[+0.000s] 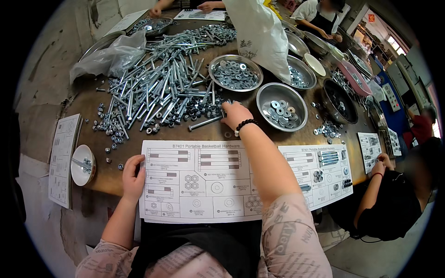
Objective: The person sorts metal fasteners, including bolts, nuts, and washers, from a large pile on a table. They place selected items onto a printed layout sheet that shows diagrams of the required components. The person also transfers some fasteners into a plastic bag and a metal bowl.
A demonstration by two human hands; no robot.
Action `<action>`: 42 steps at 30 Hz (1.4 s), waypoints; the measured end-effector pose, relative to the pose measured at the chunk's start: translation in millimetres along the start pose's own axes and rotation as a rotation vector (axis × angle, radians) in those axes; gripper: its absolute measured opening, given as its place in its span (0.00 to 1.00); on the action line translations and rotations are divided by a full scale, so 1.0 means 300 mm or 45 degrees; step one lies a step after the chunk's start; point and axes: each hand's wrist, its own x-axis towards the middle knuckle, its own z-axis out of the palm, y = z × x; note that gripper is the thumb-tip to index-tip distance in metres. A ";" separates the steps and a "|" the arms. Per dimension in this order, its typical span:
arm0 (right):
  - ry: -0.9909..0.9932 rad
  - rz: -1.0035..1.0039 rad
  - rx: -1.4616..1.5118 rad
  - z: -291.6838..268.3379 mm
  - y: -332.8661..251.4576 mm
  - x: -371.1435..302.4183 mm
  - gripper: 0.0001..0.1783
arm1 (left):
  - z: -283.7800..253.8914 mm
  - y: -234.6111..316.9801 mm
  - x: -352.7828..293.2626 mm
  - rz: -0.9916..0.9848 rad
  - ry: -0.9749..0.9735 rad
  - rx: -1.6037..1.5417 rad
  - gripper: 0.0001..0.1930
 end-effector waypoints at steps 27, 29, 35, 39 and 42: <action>0.081 -0.241 0.233 -0.043 0.236 -0.476 0.10 | 0.495 0.396 0.214 0.492 -0.835 0.021 0.17; 0.131 -0.200 0.238 -0.036 0.239 -0.469 0.09 | 0.604 0.401 0.214 0.455 -0.867 0.114 0.18; 0.271 0.002 0.276 0.010 0.286 -0.505 0.08 | 0.755 0.388 0.235 0.548 -0.898 0.478 0.12; 0.321 0.083 0.380 0.029 0.281 -0.514 0.07 | 0.750 0.413 0.227 0.511 -0.890 0.522 0.10; 0.355 0.130 0.435 0.029 0.254 -0.510 0.07 | 0.761 0.426 0.208 0.555 -0.860 0.528 0.10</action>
